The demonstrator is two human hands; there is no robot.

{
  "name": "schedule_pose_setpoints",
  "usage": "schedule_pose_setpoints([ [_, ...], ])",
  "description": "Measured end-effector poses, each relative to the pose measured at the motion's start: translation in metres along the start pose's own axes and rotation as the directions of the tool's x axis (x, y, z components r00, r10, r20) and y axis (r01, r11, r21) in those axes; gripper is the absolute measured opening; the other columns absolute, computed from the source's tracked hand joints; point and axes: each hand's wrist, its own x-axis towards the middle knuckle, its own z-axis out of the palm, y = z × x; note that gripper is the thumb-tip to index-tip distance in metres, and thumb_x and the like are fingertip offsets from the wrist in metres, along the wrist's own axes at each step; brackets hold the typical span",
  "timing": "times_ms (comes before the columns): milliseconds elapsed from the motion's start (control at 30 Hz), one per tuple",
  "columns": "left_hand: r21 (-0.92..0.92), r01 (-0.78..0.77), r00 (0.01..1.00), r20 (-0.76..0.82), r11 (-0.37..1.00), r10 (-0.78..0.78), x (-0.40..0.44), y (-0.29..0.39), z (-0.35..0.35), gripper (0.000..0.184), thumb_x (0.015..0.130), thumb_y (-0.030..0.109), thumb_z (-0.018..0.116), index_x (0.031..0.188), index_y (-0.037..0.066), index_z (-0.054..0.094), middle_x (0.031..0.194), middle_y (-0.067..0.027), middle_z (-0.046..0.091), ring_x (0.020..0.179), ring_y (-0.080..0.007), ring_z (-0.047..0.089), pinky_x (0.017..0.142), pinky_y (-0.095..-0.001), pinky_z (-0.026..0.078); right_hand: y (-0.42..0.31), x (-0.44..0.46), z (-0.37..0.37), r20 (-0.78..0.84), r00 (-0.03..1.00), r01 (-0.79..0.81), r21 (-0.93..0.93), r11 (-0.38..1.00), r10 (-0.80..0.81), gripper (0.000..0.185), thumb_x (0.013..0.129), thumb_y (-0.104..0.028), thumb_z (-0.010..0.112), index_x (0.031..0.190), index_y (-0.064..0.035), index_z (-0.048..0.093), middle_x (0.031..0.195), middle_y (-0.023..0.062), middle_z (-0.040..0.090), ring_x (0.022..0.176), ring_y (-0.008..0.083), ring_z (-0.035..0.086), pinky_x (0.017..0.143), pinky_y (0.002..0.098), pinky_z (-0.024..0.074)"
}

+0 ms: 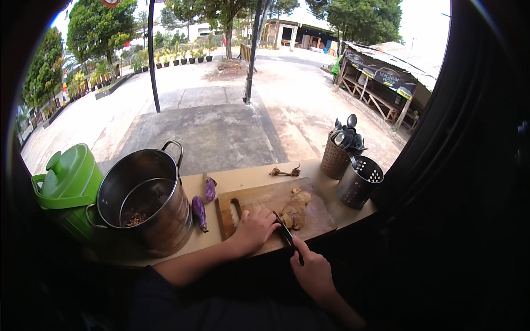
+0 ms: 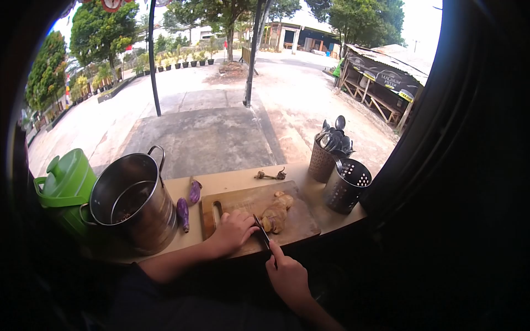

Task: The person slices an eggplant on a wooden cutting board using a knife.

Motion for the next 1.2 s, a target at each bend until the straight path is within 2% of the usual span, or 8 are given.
schedule_pose_setpoints([
  [233, 0.005, 0.012, 0.999, 0.038, 1.0, -0.012, 0.002, 0.002, -0.003, 0.027, 0.093, 0.035, 0.061, 0.1, 0.01, 0.062, 0.102, -0.0066, 0.06, 0.099, -0.0257, 0.054, 0.081, -0.0415, 0.038, 0.005, 0.003, -0.025, 0.094, 0.985, -0.17, 0.352, 0.92, 0.146, 0.034, 0.089, -0.014, 0.062, 0.122, -0.0112, 0.063, 0.069, 0.0204, 0.064, 0.069, 0.0347, 0.07, 0.059, 0.0402, 0.0518],
  [267, -0.03, 0.024, 0.999, 0.023, 0.999, -0.023, 0.002, 0.002, -0.004, 0.028, 0.093, 0.037, 0.062, 0.1, 0.009, 0.062, 0.102, -0.0071, 0.059, 0.101, -0.0261, 0.053, 0.082, -0.042, 0.037, 0.005, 0.005, -0.029, 0.154, 0.967, -0.247, 0.399, 0.883, 0.201, 0.031, 0.089, -0.012, 0.061, 0.12, -0.0072, 0.064, 0.069, 0.016, 0.064, 0.062, 0.0229, 0.067, 0.059, 0.0337, 0.049],
  [400, -0.085, 0.074, 0.997, 0.029, 0.994, -0.071, 0.001, 0.005, -0.005, 0.033, 0.091, 0.04, 0.064, 0.101, 0.008, 0.061, 0.102, -0.008, 0.059, 0.102, -0.0275, 0.053, 0.086, -0.0431, 0.036, 0.019, 0.002, -0.014, 0.234, 0.942, -0.335, 0.59, 0.734, 0.241, 0.032, 0.091, -0.012, 0.061, 0.122, -0.0055, 0.062, 0.071, 0.0049, 0.061, 0.062, 0.0089, 0.051, 0.062, 0.0263, 0.0459],
  [533, -0.092, 0.094, 0.995, 0.038, 0.991, -0.091, 0.002, 0.006, -0.013, 0.033, 0.091, 0.04, 0.064, 0.101, 0.008, 0.061, 0.101, -0.008, 0.06, 0.103, -0.0278, 0.053, 0.087, -0.0433, 0.036, 0.007, -0.008, -0.012, 0.209, 0.942, -0.335, 0.558, 0.759, 0.262, 0.032, 0.091, -0.011, 0.06, 0.122, -0.0063, 0.063, 0.068, 0.0059, 0.059, 0.062, 0.0077, 0.052, 0.06, 0.0261, 0.0449],
  [633, -0.124, 0.199, 0.971, 0.161, 0.972, -0.178, 0.005, 0.006, -0.023, 0.035, 0.092, 0.042, 0.063, 0.101, 0.009, 0.062, 0.101, -0.0083, 0.061, 0.103, -0.0284, 0.054, 0.087, -0.0439, 0.037, -0.009, -0.019, -0.01, -0.042, 0.995, -0.082, 0.214, 0.973, 0.093, 0.033, 0.091, -0.017, 0.063, 0.124, -0.014, 0.063, 0.071, 0.0157, 0.065, 0.062, 0.0283, 0.067, 0.057, 0.0369, 0.0493],
  [667, -0.115, 0.223, 0.963, 0.183, 0.968, -0.2, 0.006, 0.005, -0.026, 0.035, 0.093, 0.043, 0.062, 0.101, 0.008, 0.062, 0.101, -0.0086, 0.062, 0.104, -0.0288, 0.054, 0.087, -0.0443, 0.037, -0.015, -0.021, -0.013, -0.017, 0.993, -0.115, 0.173, 0.978, 0.12, 0.033, 0.09, -0.018, 0.063, 0.124, -0.016, 0.063, 0.079, 0.0199, 0.066, 0.074, 0.0354, 0.069, 0.062, 0.0411, 0.0513],
  [1000, -0.112, 0.286, 0.919, 0.312, 0.952, -0.24, 0.008, -0.003, -0.028, 0.042, 0.093, 0.049, 0.059, 0.105, 0.009, 0.062, 0.104, -0.009, 0.062, 0.105, -0.0305, 0.056, 0.086, -0.0465, 0.039, -0.02, -0.023, -0.007, -0.038, 0.981, -0.175, 0.273, 0.946, 0.193, 0.034, 0.091, -0.016, 0.061, 0.125, -0.0165, 0.061, 0.078, 0.0196, 0.067, 0.075, 0.0378, 0.068, 0.063, 0.0456, 0.0532],
  [1200, -0.146, 0.246, 0.947, 0.249, 0.958, -0.205, 0.004, -0.001, -0.021, 0.041, 0.094, 0.047, 0.059, 0.11, 0.01, 0.061, 0.108, -0.0094, 0.062, 0.106, -0.0302, 0.056, 0.086, -0.0457, 0.038, -0.034, -0.016, 0.002, -0.044, 0.99, -0.135, 0.037, 0.99, 0.137, 0.034, 0.093, -0.02, 0.058, 0.126, -0.0149, 0.06, 0.075, 0.0182, 0.066, 0.073, 0.0368, 0.068, 0.064, 0.0474, 0.0539],
])
